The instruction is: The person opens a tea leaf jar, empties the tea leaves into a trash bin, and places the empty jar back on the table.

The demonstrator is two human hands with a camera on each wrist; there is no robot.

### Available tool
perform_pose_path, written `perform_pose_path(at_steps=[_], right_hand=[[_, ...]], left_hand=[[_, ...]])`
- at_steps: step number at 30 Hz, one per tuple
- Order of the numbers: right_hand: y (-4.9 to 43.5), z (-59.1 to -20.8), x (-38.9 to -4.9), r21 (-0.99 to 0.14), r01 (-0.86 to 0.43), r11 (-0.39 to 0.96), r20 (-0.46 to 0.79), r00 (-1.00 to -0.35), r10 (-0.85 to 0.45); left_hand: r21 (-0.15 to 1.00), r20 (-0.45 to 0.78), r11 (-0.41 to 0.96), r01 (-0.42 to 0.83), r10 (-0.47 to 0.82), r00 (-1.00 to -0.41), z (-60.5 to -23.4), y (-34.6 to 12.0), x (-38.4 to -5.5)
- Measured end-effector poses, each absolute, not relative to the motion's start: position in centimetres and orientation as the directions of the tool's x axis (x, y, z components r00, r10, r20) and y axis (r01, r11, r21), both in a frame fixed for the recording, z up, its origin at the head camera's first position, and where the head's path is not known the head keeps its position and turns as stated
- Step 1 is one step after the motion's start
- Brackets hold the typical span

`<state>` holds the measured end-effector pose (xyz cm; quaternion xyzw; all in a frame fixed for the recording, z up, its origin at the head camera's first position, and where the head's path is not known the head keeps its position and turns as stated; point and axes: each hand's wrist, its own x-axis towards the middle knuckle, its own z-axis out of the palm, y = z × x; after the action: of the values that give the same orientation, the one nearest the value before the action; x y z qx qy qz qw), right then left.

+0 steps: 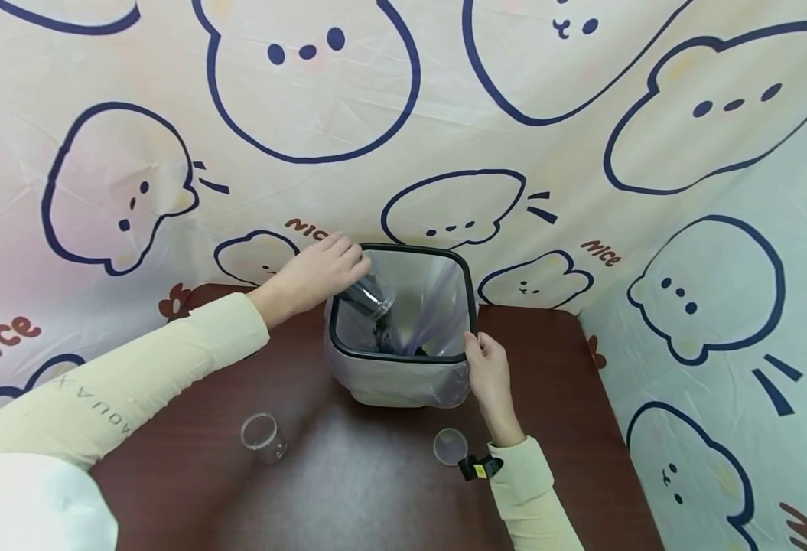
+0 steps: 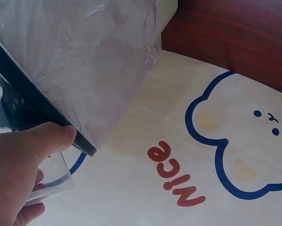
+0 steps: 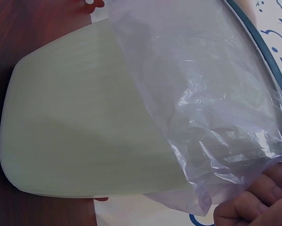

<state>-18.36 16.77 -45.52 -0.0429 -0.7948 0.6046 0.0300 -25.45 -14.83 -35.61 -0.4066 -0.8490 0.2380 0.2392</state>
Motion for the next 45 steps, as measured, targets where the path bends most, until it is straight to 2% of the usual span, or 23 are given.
perform_pose_path(at_steps=[14, 26, 32, 45], right_hand=[[16.82, -45.39, -18.25, -0.961, 0.047, 0.272, -0.02, -0.995, 0.101], [16.81, -45.3, -18.29, -0.961, 0.057, 0.269, -0.029, -0.994, 0.106], [16.76, -45.31, -18.23, -0.963, 0.061, 0.264, -0.032, -0.993, 0.112], [16.69, -45.4, -18.14, -0.968, 0.04, 0.248, -0.012, -0.993, 0.115]], left_hand=[[-0.644, 0.202, 0.53, 0.551, 0.813, -0.546, -35.89, -14.48, -25.8], [-0.795, 0.162, 0.42, 0.437, 0.842, -0.514, -35.57, -14.04, -25.9], [-0.816, 0.139, 0.399, 0.419, 0.839, -0.527, -35.52, -14.02, -25.86], [-0.839, 0.119, 0.363, 0.405, 0.849, -0.515, -35.51, -13.79, -25.8]])
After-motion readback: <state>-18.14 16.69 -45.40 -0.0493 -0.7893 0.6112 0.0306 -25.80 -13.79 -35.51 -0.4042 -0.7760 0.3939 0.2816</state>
